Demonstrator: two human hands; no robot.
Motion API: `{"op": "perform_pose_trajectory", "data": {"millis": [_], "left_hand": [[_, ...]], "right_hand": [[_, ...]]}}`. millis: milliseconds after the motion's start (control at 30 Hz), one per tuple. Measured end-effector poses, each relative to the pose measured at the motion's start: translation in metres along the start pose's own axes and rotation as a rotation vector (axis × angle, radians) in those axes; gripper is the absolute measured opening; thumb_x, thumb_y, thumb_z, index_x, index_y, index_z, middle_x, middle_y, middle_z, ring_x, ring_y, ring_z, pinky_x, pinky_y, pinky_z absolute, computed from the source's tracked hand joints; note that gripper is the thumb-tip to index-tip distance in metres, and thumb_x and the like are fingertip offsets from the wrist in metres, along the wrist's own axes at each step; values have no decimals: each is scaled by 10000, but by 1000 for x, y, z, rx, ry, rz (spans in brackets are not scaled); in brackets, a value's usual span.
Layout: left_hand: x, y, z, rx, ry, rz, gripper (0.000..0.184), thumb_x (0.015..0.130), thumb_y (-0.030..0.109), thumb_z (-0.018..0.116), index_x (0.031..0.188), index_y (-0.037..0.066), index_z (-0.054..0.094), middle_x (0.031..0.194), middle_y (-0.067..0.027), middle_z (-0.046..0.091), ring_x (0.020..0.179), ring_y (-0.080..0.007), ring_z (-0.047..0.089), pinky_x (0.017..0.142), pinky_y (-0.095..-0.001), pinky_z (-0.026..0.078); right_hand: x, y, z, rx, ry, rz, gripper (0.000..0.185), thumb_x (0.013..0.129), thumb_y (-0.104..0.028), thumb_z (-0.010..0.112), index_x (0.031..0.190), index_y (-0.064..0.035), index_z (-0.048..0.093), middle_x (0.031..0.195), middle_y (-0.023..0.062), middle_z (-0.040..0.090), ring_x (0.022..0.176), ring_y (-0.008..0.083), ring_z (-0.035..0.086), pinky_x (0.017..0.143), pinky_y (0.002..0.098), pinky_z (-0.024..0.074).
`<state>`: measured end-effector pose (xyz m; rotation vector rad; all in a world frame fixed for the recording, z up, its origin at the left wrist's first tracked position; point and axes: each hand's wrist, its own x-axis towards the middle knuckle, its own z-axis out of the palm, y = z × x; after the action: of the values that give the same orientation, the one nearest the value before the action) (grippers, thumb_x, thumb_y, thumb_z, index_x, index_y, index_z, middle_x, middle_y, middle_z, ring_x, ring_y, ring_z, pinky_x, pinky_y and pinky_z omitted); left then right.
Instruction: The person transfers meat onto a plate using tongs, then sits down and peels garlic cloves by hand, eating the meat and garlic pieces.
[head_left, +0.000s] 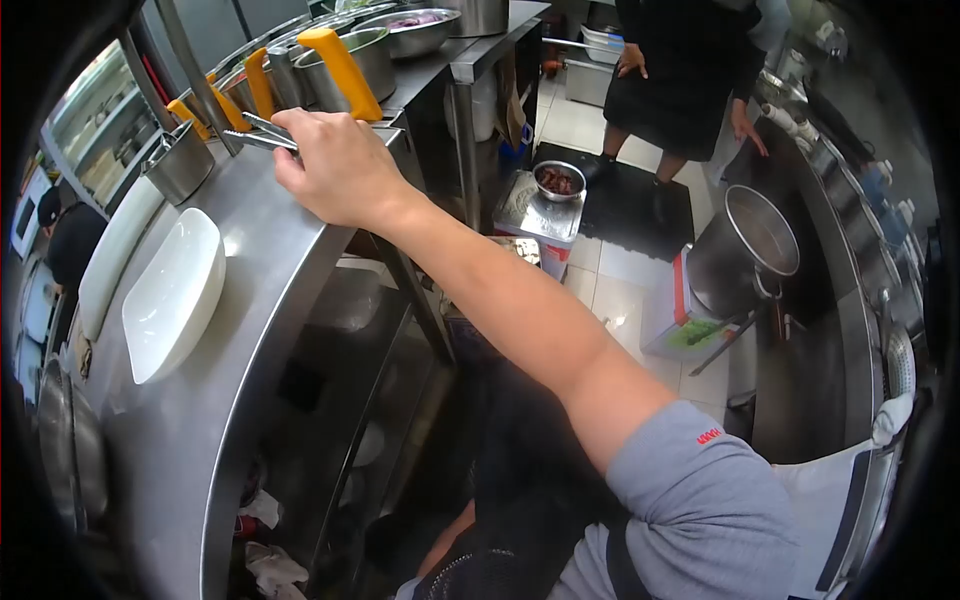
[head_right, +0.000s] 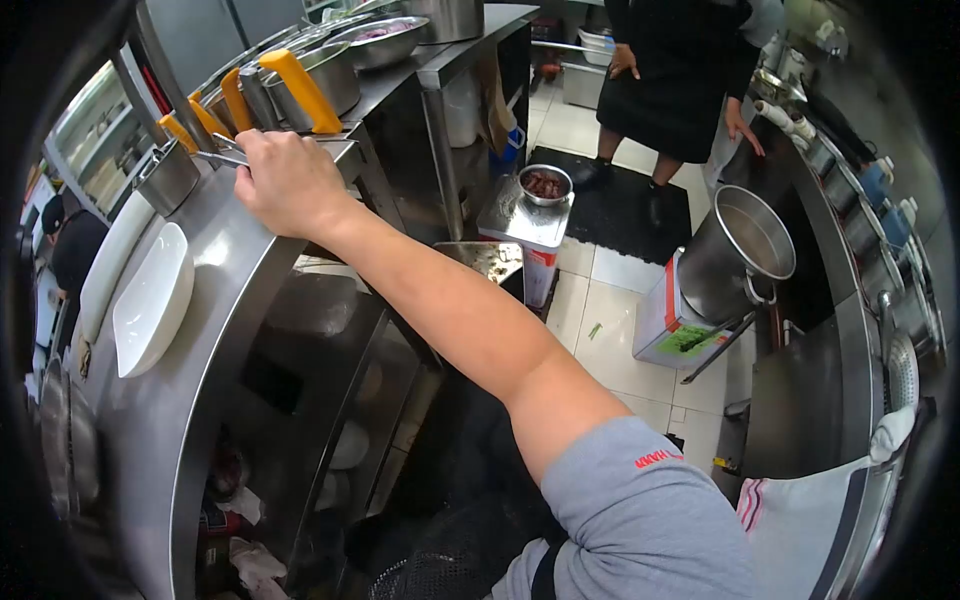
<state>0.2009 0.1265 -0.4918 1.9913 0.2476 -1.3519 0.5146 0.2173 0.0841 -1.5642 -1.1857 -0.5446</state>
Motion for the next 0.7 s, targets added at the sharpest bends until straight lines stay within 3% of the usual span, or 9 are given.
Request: {"op": "perform_pose_trajectory", "data": {"millis": [167, 233, 333, 400, 467, 500, 600, 667, 700], "left_hand": [[-14, 8, -2, 33, 91, -76, 473, 879, 254, 747, 1296, 61, 639, 1212, -256, 708, 1148, -448, 678, 983, -507, 537], [-38, 28, -18, 1, 352, -119, 459, 886, 250, 739, 1292, 60, 642, 1211, -257, 709, 1142, -451, 680, 980, -505, 538], [-214, 126, -73, -78, 1113, 140, 346, 914, 137, 692, 1247, 47, 660, 1096, -261, 724, 1040, -456, 703, 913, -481, 559], [-343, 183, -99, 85, 1772, 281, 139, 940, 41, 694, 1079, 31, 697, 1009, -175, 720, 933, -353, 701, 807, -414, 561], [-424, 184, -117, 292, 2325, 305, 276, 944, 37, 734, 1202, 18, 639, 1061, -111, 649, 914, -241, 588, 791, -367, 514], [-459, 191, -127, 293, 2408, 239, 386, 1014, 173, 727, 1356, 42, 604, 1039, -79, 621, 863, -185, 519, 778, -335, 463], [-520, 211, -162, 517, 2411, 3, 433, 1035, 250, 716, 1400, 53, 593, 1010, -60, 578, 824, -161, 487, 758, -315, 449], [-538, 189, -175, 321, 2039, -193, 528, 1018, 319, 723, 1452, 70, 553, 1015, -101, 576, 894, -229, 523, 855, -375, 471], [-538, 184, -181, 329, 2045, -174, 528, 1018, 319, 723, 1452, 70, 553, 1015, -101, 576, 894, -229, 523, 855, -375, 471]], "right_hand": [[0, 2, 2, -73, -20, 4, 337, 923, -218, 661, 1154, 26, 691, 952, 238, 756, 902, 409, 742, 840, 492, 594], [2, 3, 2, -67, -29, 6, 338, 922, -225, 666, 1152, 20, 693, 951, 240, 756, 907, 410, 743, 847, 497, 595], [1, 7, -1, 13, -22, 36, 340, 925, -227, 663, 1154, 23, 690, 957, 234, 757, 904, 411, 742, 848, 497, 595], [-2, 7, 0, 79, 54, 15, 323, 930, -222, 662, 1149, 13, 691, 960, 228, 757, 888, 408, 741, 839, 497, 594], [-5, 7, -1, 208, 130, -18, 317, 929, -210, 670, 1152, 15, 686, 957, 227, 756, 878, 409, 740, 824, 493, 591], [-5, 10, -5, 311, 210, -61, 312, 927, -197, 678, 1154, 16, 682, 953, 226, 755, 868, 409, 739, 809, 489, 589], [-39, 19, -38, 560, 355, -133, 376, 962, -160, 702, 1283, 23, 635, 1023, 231, 741, 889, 350, 748, 797, 409, 575], [-99, 27, -84, 466, 315, -105, 407, 982, -147, 698, 1361, -30, 603, 1114, 209, 733, 916, 343, 739, 811, 412, 578], [-144, 28, -123, 413, 204, -7, 431, 988, -138, 691, 1400, -66, 584, 1151, 191, 728, 932, 360, 728, 819, 432, 581]]}}
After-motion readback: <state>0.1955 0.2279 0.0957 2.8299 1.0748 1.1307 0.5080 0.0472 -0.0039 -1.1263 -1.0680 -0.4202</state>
